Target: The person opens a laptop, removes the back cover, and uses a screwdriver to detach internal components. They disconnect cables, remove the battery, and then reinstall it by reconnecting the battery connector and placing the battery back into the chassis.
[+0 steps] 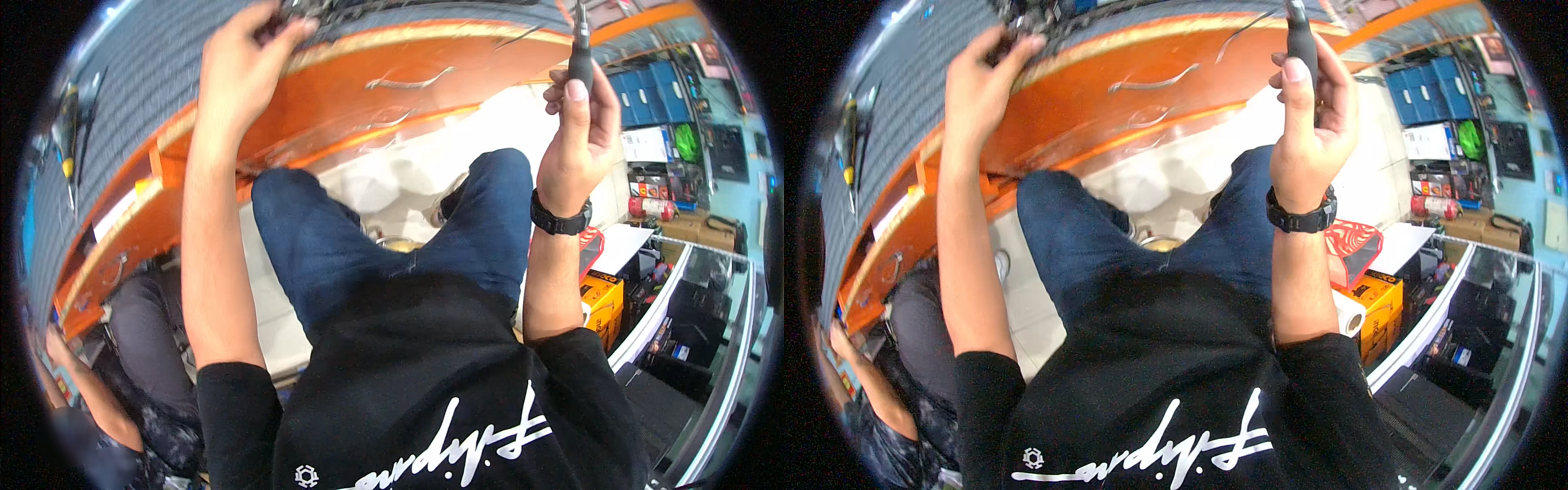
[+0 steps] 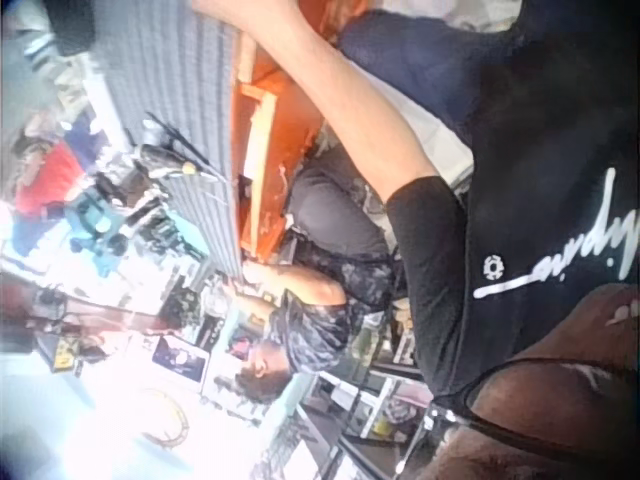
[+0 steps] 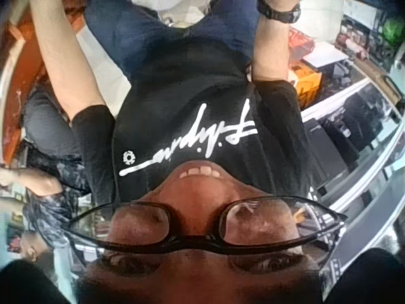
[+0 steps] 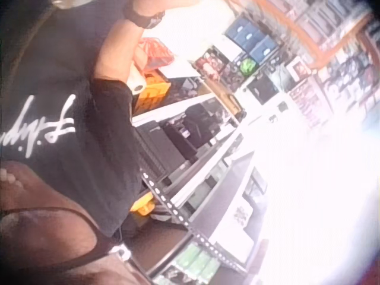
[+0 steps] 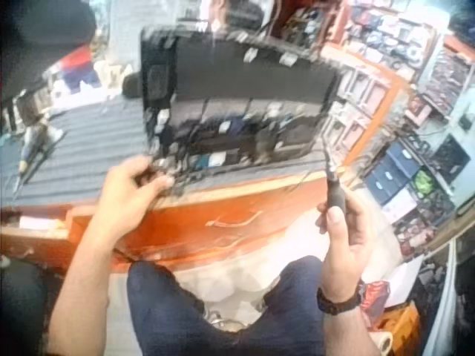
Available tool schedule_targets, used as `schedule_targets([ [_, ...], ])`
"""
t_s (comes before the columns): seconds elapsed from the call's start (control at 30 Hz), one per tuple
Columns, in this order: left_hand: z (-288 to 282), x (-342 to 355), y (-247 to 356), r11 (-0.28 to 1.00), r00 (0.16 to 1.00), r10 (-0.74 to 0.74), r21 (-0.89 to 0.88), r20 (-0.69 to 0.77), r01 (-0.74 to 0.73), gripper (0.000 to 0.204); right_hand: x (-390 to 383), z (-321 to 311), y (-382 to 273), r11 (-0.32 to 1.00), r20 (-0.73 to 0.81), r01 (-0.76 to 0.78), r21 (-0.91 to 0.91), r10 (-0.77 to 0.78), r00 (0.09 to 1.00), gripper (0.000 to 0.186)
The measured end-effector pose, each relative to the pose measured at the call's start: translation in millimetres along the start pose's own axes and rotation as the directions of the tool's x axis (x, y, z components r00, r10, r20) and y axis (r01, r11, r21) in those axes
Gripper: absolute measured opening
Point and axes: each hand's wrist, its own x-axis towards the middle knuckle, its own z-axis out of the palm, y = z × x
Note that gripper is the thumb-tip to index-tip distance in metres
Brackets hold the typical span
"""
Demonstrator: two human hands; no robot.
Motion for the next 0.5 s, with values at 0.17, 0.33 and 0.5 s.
schedule_targets([
  [0.17, -1, 10, 10, 0.999, 0.999, 0.043, 0.019, -0.024, -0.043, 0.027, 69, -67, 44, 0.958, 0.003, -0.221, 0.183, 0.224, 0.975, 0.037],
  [0.33, 5, 12, 26, 0.996, 0.997, -0.067, -0.053, -0.027, 0.066, 0.026, 143, -93, 89, 0.826, 0.159, -0.411, 0.385, 0.379, 0.912, 0.032],
  [0.5, -5, 1, 4, 0.967, 0.973, -0.227, -0.129, -0.049, 0.219, 0.010, 155, -84, 156, 0.968, 0.140, -0.154, -0.198, 0.184, 0.973, 0.039],
])
